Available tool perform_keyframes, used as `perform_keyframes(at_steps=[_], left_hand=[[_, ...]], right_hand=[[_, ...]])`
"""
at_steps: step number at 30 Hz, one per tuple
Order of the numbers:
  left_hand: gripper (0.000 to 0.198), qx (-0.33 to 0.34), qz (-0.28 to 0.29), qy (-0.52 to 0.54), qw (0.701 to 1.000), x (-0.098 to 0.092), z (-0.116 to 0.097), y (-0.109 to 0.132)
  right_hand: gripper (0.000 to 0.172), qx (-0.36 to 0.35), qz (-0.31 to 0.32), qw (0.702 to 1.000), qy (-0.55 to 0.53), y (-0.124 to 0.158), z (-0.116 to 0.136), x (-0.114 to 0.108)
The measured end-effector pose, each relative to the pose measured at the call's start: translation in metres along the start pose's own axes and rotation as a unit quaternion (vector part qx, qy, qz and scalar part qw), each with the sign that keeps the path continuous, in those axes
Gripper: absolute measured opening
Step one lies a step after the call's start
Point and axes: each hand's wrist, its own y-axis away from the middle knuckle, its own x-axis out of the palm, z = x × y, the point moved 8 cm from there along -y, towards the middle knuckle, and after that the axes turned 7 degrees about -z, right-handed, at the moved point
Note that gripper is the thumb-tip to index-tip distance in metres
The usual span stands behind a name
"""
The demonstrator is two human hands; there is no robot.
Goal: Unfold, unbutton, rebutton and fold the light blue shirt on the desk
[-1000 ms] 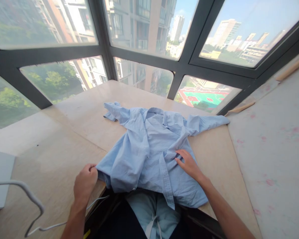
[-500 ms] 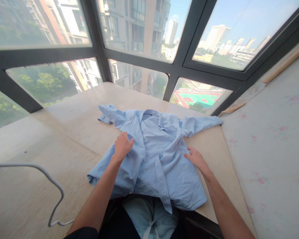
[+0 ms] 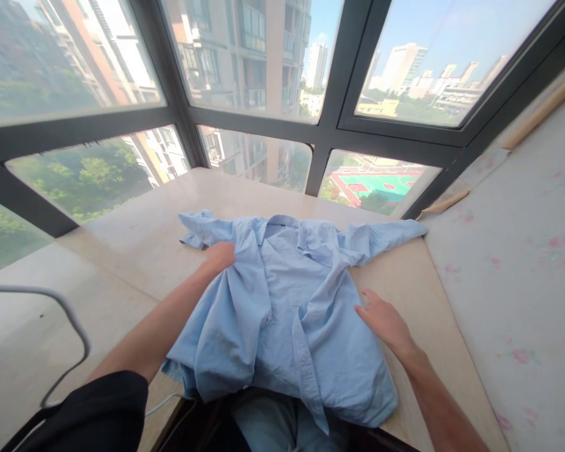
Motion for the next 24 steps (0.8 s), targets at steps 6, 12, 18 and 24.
perform_keyframes(at_steps=[6, 12, 18, 24], left_hand=[[0.035, 0.057, -0.018, -0.013, 0.998, -0.028, -0.002, -0.039], [0.072, 0.133, -0.046, -0.033, 0.989, -0.047, 0.036, -0.080], [0.100, 0.069, 0.064, -0.046, 0.995, -0.027, 0.135, -0.100], [0.054, 0.022, 0.065, 0.096, 0.993, -0.021, 0.170, -0.099]], right_hand=[[0.040, -0.126, -0.059, 0.989, -0.056, -0.037, 0.066, -0.028], [0.036, -0.268, -0.041, 0.955, -0.118, -0.073, 0.120, -0.016], [0.039, -0.327, -0.094, 0.939, -0.054, -0.118, 0.120, 0.009], [0.037, -0.279, -0.066, 0.954, -0.086, -0.156, 0.083, 0.052]])
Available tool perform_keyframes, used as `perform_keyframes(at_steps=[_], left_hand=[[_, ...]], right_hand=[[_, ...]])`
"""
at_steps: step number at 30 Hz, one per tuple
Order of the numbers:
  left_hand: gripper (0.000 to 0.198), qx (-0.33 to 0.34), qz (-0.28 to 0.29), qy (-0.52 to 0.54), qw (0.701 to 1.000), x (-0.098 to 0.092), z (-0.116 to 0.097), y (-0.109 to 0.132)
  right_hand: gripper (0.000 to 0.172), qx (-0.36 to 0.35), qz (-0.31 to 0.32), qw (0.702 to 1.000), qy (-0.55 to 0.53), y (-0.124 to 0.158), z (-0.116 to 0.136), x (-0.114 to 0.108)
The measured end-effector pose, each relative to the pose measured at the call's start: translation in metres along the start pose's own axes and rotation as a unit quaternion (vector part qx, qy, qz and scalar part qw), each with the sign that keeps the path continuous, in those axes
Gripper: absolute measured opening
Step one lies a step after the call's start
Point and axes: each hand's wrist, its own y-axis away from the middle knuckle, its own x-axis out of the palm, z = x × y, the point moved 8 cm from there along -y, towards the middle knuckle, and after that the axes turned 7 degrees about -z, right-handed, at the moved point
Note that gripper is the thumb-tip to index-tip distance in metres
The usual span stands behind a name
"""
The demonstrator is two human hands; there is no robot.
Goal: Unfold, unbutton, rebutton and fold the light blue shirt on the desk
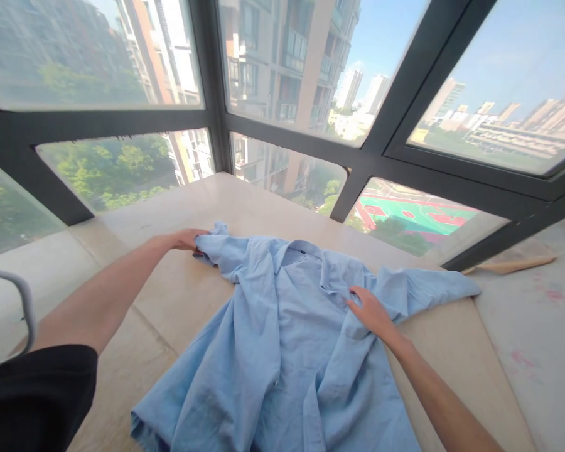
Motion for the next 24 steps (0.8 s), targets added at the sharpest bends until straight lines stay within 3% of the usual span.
perform_keyframes(at_steps=[3, 6, 9, 11, 13, 15, 18, 21, 24], left_hand=[[0.030, -0.033, -0.019, 0.133, 0.990, -0.012, -0.001, 0.003], [0.030, -0.074, -0.032, 0.255, 0.964, -0.038, -0.002, 0.012], [0.034, -0.093, 0.015, 0.292, 0.952, -0.063, -0.002, 0.018], [0.036, -0.088, 0.041, 0.264, 0.960, -0.080, 0.001, 0.016], [0.034, -0.078, 0.031, 0.193, 0.978, -0.098, 0.006, 0.008], [0.028, -0.060, -0.050, 0.075, 0.994, -0.120, 0.008, -0.002], [0.028, -0.029, -0.209, -0.069, 0.975, -0.144, -0.007, -0.006], [0.039, 0.023, -0.271, -0.117, 0.955, -0.137, -0.038, -0.004], [0.042, 0.068, -0.235, -0.167, 0.955, -0.109, -0.061, -0.010]], right_hand=[[0.036, -0.002, -0.018, 0.999, -0.027, 0.004, -0.012, 0.004], [0.037, -0.007, -0.025, 0.999, -0.036, 0.008, -0.016, 0.005], [0.038, -0.015, -0.029, 0.999, -0.030, 0.010, -0.018, 0.006], [0.038, -0.027, -0.038, 0.999, -0.019, 0.011, -0.018, 0.006], [0.038, -0.043, -0.050, 0.998, -0.004, 0.013, -0.017, 0.007], [0.037, -0.059, -0.061, 0.996, 0.013, 0.015, -0.015, 0.008], [0.037, -0.072, -0.076, 0.994, 0.034, 0.017, -0.013, 0.008], [0.037, -0.077, -0.082, 0.993, 0.043, 0.019, -0.010, 0.008], [0.035, -0.078, -0.079, 0.993, 0.049, 0.019, -0.006, 0.006]])
